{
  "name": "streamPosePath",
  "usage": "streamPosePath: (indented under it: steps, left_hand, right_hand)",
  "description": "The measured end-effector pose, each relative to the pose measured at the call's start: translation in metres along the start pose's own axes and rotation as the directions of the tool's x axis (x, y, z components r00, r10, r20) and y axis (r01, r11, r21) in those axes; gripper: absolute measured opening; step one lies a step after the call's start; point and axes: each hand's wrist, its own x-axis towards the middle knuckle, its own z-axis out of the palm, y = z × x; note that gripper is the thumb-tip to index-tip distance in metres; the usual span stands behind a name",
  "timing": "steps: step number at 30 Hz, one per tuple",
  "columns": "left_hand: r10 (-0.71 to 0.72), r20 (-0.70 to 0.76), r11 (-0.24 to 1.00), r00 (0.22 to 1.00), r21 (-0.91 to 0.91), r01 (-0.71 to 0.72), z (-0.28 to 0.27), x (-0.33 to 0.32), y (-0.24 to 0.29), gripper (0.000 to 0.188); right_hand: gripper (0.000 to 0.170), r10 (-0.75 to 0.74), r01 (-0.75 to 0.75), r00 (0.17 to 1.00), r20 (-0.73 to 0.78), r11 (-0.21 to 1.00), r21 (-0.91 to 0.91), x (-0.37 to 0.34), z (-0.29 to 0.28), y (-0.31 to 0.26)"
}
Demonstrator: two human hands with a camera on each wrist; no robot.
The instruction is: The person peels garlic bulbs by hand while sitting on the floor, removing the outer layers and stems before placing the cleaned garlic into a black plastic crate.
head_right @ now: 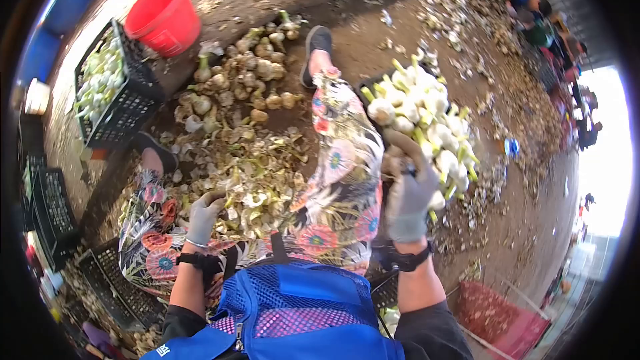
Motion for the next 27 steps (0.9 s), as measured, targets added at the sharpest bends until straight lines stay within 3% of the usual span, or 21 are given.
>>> streamPosePath:
  steps: [1,2,3,4,6,7,8,9,11,14,15,16,17,18,19,20,21,22,23,25,27]
  left_hand:
    - [0.011,-0.02,1.0,1.0,-0.014,-0.011,0.001,0.004,-0.003,0.029]
    - [-0.009,-0.054,0.998,0.999,-0.068,0.005,0.002,0.005,-0.004,0.03]
    - [0.055,-0.057,0.997,0.997,-0.052,-0.058,-0.002,0.014,-0.025,0.033]
    - [0.026,-0.051,0.998,0.998,-0.063,-0.029,-0.004,0.013,-0.024,0.034]
    - [-0.018,-0.016,0.997,1.0,-0.08,0.017,-0.007,0.012,-0.015,0.039]
    - [-0.055,-0.022,0.989,0.998,-0.136,0.051,-0.008,0.013,-0.015,0.037]
    - [-0.072,-0.036,0.987,0.997,-0.145,0.066,-0.011,0.013,-0.012,0.037]
    - [-0.09,-0.05,0.984,0.995,-0.156,0.081,-0.013,0.013,-0.005,0.036]
    - [-0.137,-0.076,0.985,0.988,-0.118,0.128,-0.015,0.015,0.008,0.035]
    - [-0.077,-0.122,0.997,0.99,-0.017,0.075,-0.015,0.024,0.004,0.036]
    - [-0.106,-0.12,0.994,0.987,-0.013,0.105,-0.013,0.026,0.005,0.036]
    - [-0.096,-0.12,0.995,0.988,-0.006,0.096,-0.012,0.027,0.007,0.038]
    - [-0.083,-0.114,0.996,0.99,0.002,0.084,-0.011,0.029,0.01,0.041]
    - [-0.084,-0.098,0.996,0.992,0.017,0.086,-0.01,0.03,0.014,0.042]
    - [-0.078,-0.077,0.996,0.994,0.033,0.081,-0.01,0.03,0.018,0.044]
    - [-0.053,-0.071,0.998,0.996,0.041,0.056,-0.007,0.029,0.021,0.047]
    - [-0.046,-0.069,0.999,0.997,-0.002,0.046,-0.006,0.027,0.023,0.05]
    - [0.001,-0.081,1.0,0.997,-0.023,-0.003,-0.003,0.028,0.02,0.055]
    - [0.046,-0.092,0.998,0.995,-0.04,-0.05,0.0,0.027,0.017,0.06]
    - [0.069,-0.142,0.995,0.987,-0.067,-0.079,0.005,0.021,0.022,0.065]
    - [0.227,-0.262,0.972,0.938,-0.004,-0.236,0.023,0.026,0.0,0.081]
  right_hand:
    - [0.026,0.063,-0.066,0.997,0.054,0.996,0.054,0.006,0.039,-0.006]
    - [0.027,0.138,-0.174,0.964,0.227,0.974,0.145,0.014,0.074,-0.003]
    - [0.03,0.033,-0.079,0.93,0.367,0.991,0.111,0.017,0.111,0.003]
    - [0.034,0.077,-0.265,0.895,0.439,0.883,0.386,0.028,0.146,0.045]
    - [0.037,0.43,-0.459,0.844,0.321,0.888,0.016,0.063,0.205,0.122]
    - [0.041,0.229,-0.185,0.937,0.265,0.966,-0.182,0.083,0.226,0.183]
    - [0.041,0.054,0.077,0.967,0.251,0.87,-0.487,0.095,0.235,0.196]
    - [0.046,-0.006,0.176,0.971,0.237,0.687,-0.705,0.12,0.237,0.249]
    - [0.049,-0.07,0.294,0.947,0.315,0.589,-0.753,0.145,0.234,0.278]
    - [0.056,0.094,0.473,0.782,0.616,0.555,-0.685,0.191,0.216,0.34]
    - [0.052,0.074,0.466,0.786,0.614,0.582,-0.667,0.192,0.215,0.344]
    - [0.045,0.072,0.377,0.773,0.631,0.747,-0.547,0.196,0.215,0.344]
    - [0.044,0.189,0.108,0.837,0.513,0.862,-0.495,0.204,0.202,0.368]
    - [0.048,0.203,0.023,0.888,0.413,0.877,-0.481,0.195,0.203,0.362]
    - [0.048,0.33,-0.181,0.91,0.252,0.862,-0.474,0.179,0.211,0.34]
    - [0.048,0.451,-0.364,0.878,0.16,0.846,-0.39,0.166,0.213,0.325]
    - [0.047,0.294,-0.216,0.936,0.191,0.912,-0.348,0.167,0.197,0.354]
    - [0.048,0.204,-0.148,0.965,0.165,0.942,-0.301,0.147,0.202,0.34]
    - [0.049,0.256,-0.221,0.954,0.158,0.952,-0.211,0.118,0.213,0.307]
    - [0.052,0.207,-0.134,0.876,0.435,0.972,-0.193,0.065,0.221,0.256]
    - [0.053,0.007,0.167,0.736,0.677,0.967,-0.192,-0.006,0.234,0.184]
